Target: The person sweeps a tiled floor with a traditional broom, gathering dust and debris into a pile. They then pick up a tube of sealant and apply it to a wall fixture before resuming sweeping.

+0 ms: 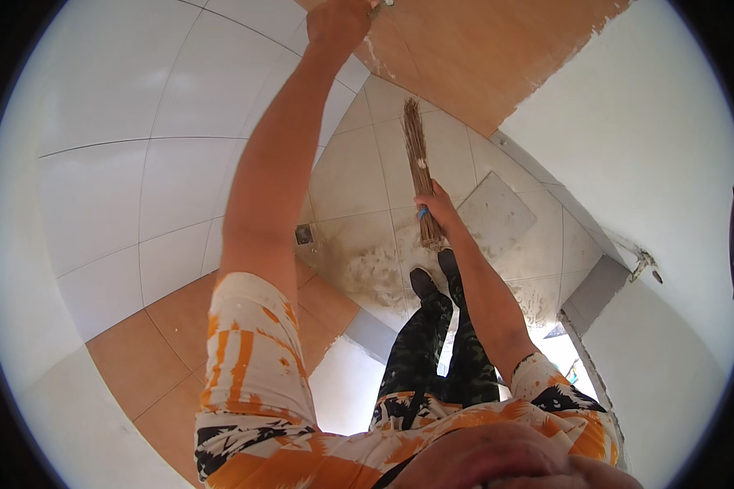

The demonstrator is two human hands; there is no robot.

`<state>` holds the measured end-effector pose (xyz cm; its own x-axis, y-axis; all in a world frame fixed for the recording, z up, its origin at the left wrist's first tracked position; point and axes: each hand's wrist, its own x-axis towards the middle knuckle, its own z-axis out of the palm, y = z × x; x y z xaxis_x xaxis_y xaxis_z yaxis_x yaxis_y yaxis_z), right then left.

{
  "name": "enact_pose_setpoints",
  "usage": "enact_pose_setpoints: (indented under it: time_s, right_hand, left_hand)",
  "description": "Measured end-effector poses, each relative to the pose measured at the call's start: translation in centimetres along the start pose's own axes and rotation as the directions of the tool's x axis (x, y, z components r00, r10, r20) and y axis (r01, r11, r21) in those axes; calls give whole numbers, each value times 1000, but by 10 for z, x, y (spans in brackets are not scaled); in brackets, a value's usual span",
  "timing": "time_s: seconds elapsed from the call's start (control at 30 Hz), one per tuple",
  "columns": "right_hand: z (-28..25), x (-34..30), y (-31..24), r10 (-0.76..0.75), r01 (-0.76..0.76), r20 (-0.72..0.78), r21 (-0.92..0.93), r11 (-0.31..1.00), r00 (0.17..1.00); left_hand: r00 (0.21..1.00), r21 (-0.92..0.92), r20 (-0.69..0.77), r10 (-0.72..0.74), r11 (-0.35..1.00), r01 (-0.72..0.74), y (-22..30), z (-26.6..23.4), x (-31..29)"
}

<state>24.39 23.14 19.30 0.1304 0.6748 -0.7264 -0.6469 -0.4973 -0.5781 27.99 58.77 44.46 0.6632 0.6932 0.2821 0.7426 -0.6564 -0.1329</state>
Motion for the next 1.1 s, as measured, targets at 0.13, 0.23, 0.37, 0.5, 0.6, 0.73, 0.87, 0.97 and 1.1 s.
enact_pose_setpoints:
  time_s: [0.13, 0.23, 0.37, 0.5, 0.6, 0.73, 0.87, 0.97, 1.1]
  right_hand:
    - [3, -3, -4, 22, -22, 26, 17, 1000, 999]
    - [9, -6, -11, 19, -19, 49, 4, 1000, 999]
    - [16, -11, -19, -35, 35, 56, 7, 999, 998]
    - [18, -16, -23, -34, 32, 72, 33, 999, 997]
    - [16, -21, -21, -2, 2, -38, 8, 1000, 999]
    - [9, -31, -12, 44, -44, -80, -2, 999, 996]
    - [-1, -43, -1, 82, -82, -30, 20, 996, 996]
    - [-8, -50, 7, 136, -136, 3, 44, 990, 991]
    - [-12, -55, 12, 117, -116, -3, 74, 990, 993]
  left_hand:
    - [975, 106, 92, 203, 971, -213, -10, 13, 18]
    - [971, 104, 155, 180, 975, -197, -5, 11, 20]
    - [994, -48, 98, -51, 997, 56, 4, 7, 14]
    - [881, -519, 264, -392, 712, 472, -2, 36, -8]
    - [426, -656, 751, -504, -498, 567, 1, 90, -38]
    - [263, -206, 958, -114, -912, 355, 18, 165, -57]
    - [447, -89, 894, 30, -966, 242, 19, 219, -48]
    - [534, -89, 844, 50, -969, 231, 15, 222, -30]
    - [560, -207, 828, 4, -927, 313, 13, 192, -4]
